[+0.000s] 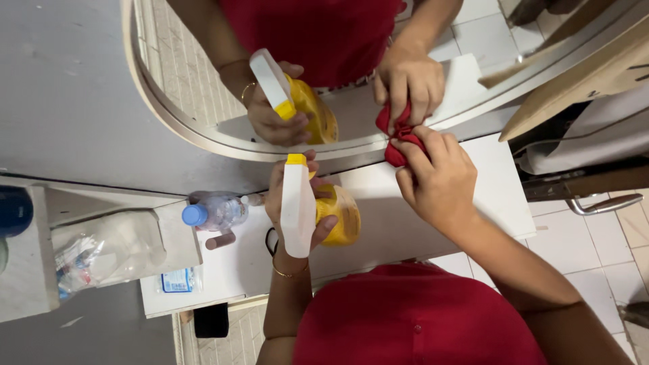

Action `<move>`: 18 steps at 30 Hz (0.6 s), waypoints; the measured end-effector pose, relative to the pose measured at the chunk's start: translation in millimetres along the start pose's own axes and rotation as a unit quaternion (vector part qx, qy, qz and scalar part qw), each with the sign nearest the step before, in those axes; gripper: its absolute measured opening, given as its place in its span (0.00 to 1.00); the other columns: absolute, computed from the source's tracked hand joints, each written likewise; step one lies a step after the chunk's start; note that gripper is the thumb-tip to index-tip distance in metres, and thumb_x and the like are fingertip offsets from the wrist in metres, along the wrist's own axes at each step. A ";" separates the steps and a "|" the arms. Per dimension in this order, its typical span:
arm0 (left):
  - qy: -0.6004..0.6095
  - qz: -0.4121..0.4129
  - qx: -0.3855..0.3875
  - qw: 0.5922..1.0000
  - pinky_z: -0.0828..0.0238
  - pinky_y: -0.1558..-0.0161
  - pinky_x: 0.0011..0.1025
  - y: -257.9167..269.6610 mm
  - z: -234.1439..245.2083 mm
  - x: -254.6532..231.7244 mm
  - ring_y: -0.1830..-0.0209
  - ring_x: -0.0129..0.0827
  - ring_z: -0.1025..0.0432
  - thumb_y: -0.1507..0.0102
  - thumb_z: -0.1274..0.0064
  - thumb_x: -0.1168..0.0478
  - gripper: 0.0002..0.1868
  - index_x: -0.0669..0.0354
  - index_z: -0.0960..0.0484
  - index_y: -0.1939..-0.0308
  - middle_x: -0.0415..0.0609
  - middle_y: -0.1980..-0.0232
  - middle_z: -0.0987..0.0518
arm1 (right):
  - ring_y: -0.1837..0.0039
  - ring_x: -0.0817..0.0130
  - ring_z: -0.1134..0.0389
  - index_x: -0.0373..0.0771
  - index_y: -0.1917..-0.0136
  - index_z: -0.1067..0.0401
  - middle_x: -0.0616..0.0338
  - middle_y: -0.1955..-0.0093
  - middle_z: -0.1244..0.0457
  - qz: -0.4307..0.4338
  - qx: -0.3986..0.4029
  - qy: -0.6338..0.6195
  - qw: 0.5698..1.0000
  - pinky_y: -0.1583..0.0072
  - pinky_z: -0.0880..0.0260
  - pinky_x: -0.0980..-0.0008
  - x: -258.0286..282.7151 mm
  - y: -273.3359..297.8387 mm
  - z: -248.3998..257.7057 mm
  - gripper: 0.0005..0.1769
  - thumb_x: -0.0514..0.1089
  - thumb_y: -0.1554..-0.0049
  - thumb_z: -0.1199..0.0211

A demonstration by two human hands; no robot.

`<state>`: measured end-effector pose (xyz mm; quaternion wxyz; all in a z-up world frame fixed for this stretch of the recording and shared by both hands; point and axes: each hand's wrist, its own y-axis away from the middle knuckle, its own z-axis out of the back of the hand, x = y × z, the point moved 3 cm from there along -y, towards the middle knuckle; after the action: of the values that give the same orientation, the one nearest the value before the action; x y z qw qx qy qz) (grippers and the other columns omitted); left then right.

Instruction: The person sprays a yellow cleaning solution onto a bathroom mirror and wipes it with a red cloth. They repeatedly spray and wipe the mirror surface, focusing on different areas to remove smudges and residue.

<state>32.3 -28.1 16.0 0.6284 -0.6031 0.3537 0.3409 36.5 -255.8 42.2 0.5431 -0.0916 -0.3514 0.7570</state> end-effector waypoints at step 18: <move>-0.006 -0.003 0.045 0.999 0.24 0.42 0.34 7.3 -37.9 23.7 0.39 0.43 0.27 0.39 0.36 0.42 0.38 0.68 0.25 0.38 0.55 0.38 0.26 | 0.46 0.54 0.35 0.39 0.40 0.24 0.53 0.39 0.37 0.009 0.006 -0.023 1.000 0.47 0.31 0.58 -1.7 7.2 -6.6 0.28 0.36 0.55 0.31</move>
<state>37.0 -65.7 -8.9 0.6577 -0.5734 0.3631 0.3269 35.2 -255.6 32.4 0.5288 -0.0740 -0.3586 0.7657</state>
